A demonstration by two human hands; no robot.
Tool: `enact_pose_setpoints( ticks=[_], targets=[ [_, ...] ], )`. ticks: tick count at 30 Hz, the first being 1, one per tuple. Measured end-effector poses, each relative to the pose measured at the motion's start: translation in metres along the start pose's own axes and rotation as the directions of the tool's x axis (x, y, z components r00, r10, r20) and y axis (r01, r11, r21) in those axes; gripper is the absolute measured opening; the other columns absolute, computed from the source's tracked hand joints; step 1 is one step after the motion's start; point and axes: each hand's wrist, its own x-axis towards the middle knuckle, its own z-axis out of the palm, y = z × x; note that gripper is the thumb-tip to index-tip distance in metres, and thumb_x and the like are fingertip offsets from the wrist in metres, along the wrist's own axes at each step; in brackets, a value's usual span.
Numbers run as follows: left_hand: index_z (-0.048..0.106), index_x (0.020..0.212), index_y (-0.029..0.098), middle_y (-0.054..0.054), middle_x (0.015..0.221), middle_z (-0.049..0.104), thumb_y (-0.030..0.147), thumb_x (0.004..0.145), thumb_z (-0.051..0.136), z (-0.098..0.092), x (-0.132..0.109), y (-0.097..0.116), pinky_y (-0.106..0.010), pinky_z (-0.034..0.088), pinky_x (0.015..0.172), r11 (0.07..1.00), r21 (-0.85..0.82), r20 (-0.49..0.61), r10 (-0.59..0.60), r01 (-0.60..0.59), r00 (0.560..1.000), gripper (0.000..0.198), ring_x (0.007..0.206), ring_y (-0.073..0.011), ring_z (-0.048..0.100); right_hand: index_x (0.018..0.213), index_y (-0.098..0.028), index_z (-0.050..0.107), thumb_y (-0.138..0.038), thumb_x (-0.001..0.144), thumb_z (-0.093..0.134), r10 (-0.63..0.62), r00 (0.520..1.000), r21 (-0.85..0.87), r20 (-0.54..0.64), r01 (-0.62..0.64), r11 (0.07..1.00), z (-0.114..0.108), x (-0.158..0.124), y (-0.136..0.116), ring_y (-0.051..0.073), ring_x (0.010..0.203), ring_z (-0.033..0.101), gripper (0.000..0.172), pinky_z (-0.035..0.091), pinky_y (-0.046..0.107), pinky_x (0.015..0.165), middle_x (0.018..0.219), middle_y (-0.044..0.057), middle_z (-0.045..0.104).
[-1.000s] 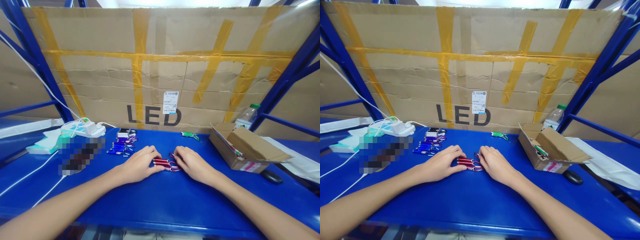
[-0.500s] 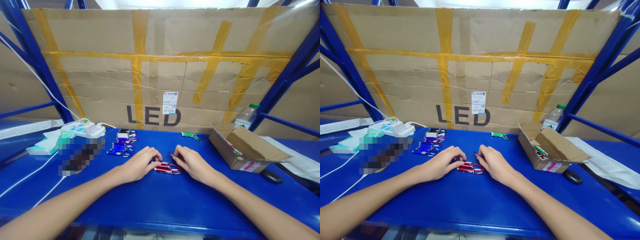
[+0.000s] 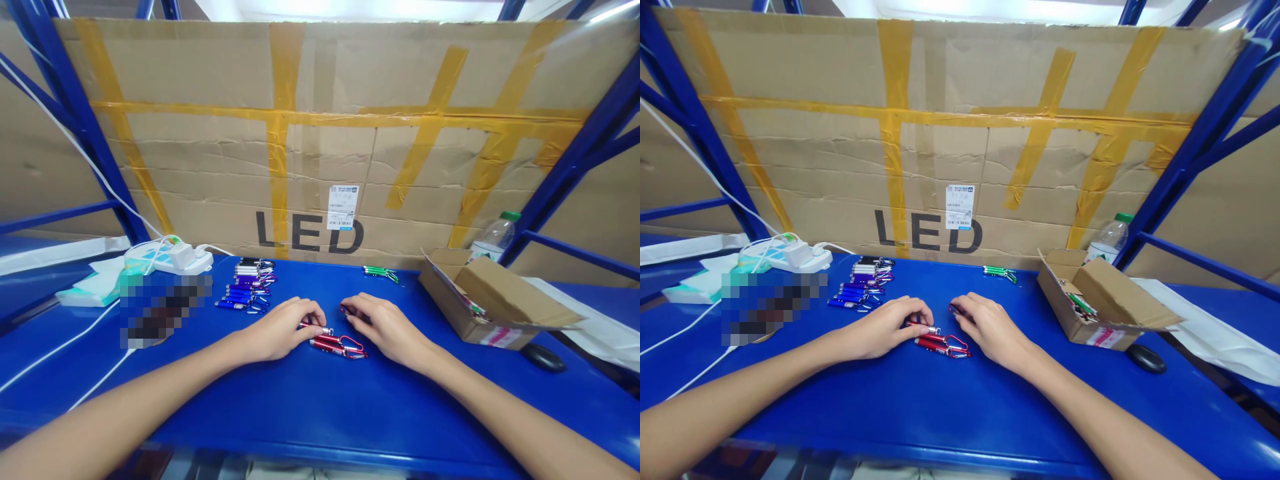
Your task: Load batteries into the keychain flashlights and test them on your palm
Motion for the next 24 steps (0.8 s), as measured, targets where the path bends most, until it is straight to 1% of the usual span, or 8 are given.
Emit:
enact_pose_setpoints(
  ticks=[4, 8, 12, 14, 16, 19, 24],
  targets=[
    [0.074, 0.116, 0.022, -0.003, 0.106, 0.074, 0.024, 0.101, 0.070, 0.001, 0.001, -0.001, -0.032, 0.052, 0.089, 0.998, -0.054, -0.012, -0.020, 0.019, 1.000, 0.016, 0.098, -0.0211, 0.069, 0.125, -0.019, 0.070, -0.023, 0.109, 0.055, 0.014, 1.000, 0.003, 0.004, -0.014, 1.000, -0.002, 0.001, -0.002, 0.025, 0.098, 0.073, 0.022, 0.054, 0.036, 0.085, 0.113, 0.011, 0.076],
    [0.077, 0.119, 0.023, -0.004, 0.108, 0.074, 0.029, 0.103, 0.068, 0.003, 0.001, 0.002, -0.032, 0.053, 0.089, 0.999, -0.046, -0.071, -0.010, 0.007, 0.997, 0.020, 0.100, -0.0218, 0.070, 0.124, -0.019, 0.072, -0.025, 0.110, 0.056, 0.010, 1.000, 0.017, -0.024, -0.009, 1.000, -0.005, 0.000, -0.003, 0.024, 0.095, 0.071, 0.022, 0.053, 0.034, 0.083, 0.108, 0.009, 0.075],
    [0.076, 0.127, 0.022, -0.007, 0.116, 0.073, 0.029, 0.108, 0.060, -0.001, 0.001, 0.008, -0.034, 0.052, 0.098, 0.997, -0.040, -0.178, 0.052, -0.060, 0.983, 0.026, 0.108, -0.0229, 0.069, 0.118, -0.019, 0.074, -0.027, 0.111, 0.054, -0.009, 0.999, 0.023, -0.038, 0.010, 1.000, -0.009, 0.001, -0.007, 0.023, 0.088, 0.068, 0.023, 0.050, 0.033, 0.080, 0.099, 0.007, 0.072],
    [0.077, 0.125, 0.022, -0.007, 0.116, 0.073, 0.031, 0.109, 0.057, -0.003, 0.001, 0.011, -0.034, 0.051, 0.101, 0.993, -0.041, -0.242, 0.094, -0.107, 0.966, 0.027, 0.109, -0.0230, 0.068, 0.117, -0.019, 0.074, -0.026, 0.111, 0.053, -0.021, 0.999, 0.036, -0.043, 0.023, 0.999, -0.010, 0.001, -0.010, 0.022, 0.087, 0.066, 0.023, 0.049, 0.033, 0.079, 0.096, 0.006, 0.070],
    [0.076, 0.123, 0.022, -0.007, 0.116, 0.072, 0.031, 0.110, 0.056, -0.005, 0.001, 0.012, -0.034, 0.051, 0.103, 0.988, -0.044, -0.273, 0.130, -0.147, 0.953, 0.026, 0.109, -0.0224, 0.068, 0.117, -0.019, 0.075, -0.026, 0.111, 0.053, -0.035, 0.997, 0.049, -0.064, 0.038, 0.998, -0.011, 0.000, -0.013, 0.022, 0.085, 0.065, 0.024, 0.049, 0.032, 0.078, 0.093, 0.005, 0.069],
    [0.075, 0.120, 0.022, -0.007, 0.116, 0.074, 0.031, 0.109, 0.058, -0.005, 0.002, 0.011, -0.035, 0.051, 0.101, 0.986, -0.043, -0.275, 0.142, -0.160, 0.951, 0.023, 0.108, -0.0227, 0.067, 0.117, -0.019, 0.075, -0.025, 0.111, 0.052, -0.048, 0.993, 0.071, -0.110, 0.056, 0.996, -0.010, -0.001, -0.015, 0.021, 0.083, 0.064, 0.025, 0.049, 0.032, 0.076, 0.091, 0.005, 0.069],
    [0.076, 0.118, 0.024, -0.004, 0.112, 0.076, 0.032, 0.108, 0.062, 0.000, 0.002, 0.008, -0.037, 0.049, 0.100, 0.993, -0.034, -0.195, 0.107, -0.116, 0.975, 0.019, 0.103, -0.0229, 0.067, 0.118, -0.019, 0.076, -0.028, 0.111, 0.053, -0.054, 0.977, 0.141, -0.208, 0.085, 0.986, -0.009, -0.001, -0.016, 0.021, 0.084, 0.066, 0.026, 0.051, 0.033, 0.079, 0.094, 0.006, 0.071]
  ],
)
